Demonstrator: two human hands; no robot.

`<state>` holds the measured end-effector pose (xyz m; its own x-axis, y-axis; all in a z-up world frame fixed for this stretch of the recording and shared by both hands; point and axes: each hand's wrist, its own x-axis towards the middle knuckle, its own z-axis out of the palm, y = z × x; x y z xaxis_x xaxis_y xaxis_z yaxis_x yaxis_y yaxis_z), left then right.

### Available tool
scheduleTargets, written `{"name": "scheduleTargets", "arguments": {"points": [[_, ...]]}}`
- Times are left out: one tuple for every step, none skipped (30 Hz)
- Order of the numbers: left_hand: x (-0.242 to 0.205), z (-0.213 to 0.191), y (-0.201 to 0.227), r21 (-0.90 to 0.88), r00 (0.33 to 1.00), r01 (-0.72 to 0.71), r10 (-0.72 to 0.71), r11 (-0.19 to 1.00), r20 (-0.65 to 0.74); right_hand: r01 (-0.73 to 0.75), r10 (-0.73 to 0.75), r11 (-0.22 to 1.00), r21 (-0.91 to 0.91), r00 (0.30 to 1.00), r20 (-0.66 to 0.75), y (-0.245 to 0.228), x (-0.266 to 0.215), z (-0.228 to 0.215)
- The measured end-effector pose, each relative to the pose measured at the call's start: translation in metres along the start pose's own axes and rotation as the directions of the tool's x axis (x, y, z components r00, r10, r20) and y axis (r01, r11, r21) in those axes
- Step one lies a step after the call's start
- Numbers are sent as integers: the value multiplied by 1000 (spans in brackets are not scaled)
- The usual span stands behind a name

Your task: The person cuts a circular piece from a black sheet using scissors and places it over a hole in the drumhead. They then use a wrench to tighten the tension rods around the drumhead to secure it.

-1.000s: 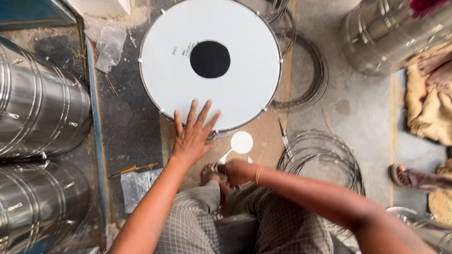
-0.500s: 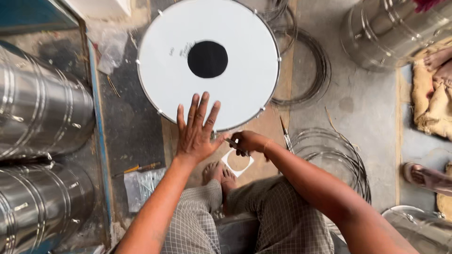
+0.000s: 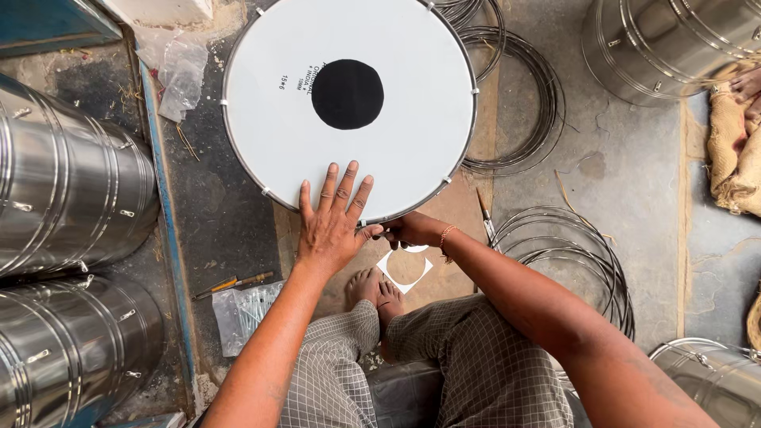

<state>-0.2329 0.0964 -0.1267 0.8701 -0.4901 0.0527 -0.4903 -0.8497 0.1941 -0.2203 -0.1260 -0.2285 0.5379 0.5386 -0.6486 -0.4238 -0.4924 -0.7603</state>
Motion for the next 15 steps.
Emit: {"name": "scheduleTargets", "arguments": {"points": [[0,0,0,7,1000,5,-5,1000,9,-34,34,999,-19,999,7,0,-1,0],[1,0,0,14,1000,8,-8,1000,17,-67,68,997,-39,998,11,-1,-2,0],[2,0,0,21,1000,11,-11,1000,24,-82,81,997,15,996,36,-3,-4,5],[1,1,1,25,1000,10,-11,1000,20,-102,98,993,66,993,63,-3,-9,16],[0,1,1,29,1000,10,-10,1000,16,-123,113,986,116,990,90,-3,-12,28],[1,1,0,35,1000,8,-8,999,7,-178,168,958,227,984,63,-5,-8,38],[2,-1,1,27,1000,9,-9,1000,7,-224,223,915,336,974,42,-8,-2,53],[2,-5,2,22,1000,8,-8,1000,10,-260,277,857,445,960,27,-5,1,66],[4,-12,5,17,1000,7,-7,1000,13,-157,173,950,270,984,-37,1,1,72],[10,-23,7,-14,1000,18,-18,1000,16,-45,51,996,73,995,-87,4,7,71],[17,-37,10,-46,999,28,-27,999,20,62,-77,989,-132,991,-112,6,11,65],[24,-53,15,-80,999,40,-38,996,26,27,-60,944,-328,994,-92,8,8,58],[35,-70,18,-145,996,40,-50,989,-68,-7,-38,859,-511,996,-77,8,1,51],[51,-85,20,-210,986,35,-68,977,-154,-37,-9,741,-670,998,-65,6,-8,48],[77,-99,20,-200,953,-8,-53,980,-297,-10,-53,695,-719,996,-65,4,-20,47]]}}
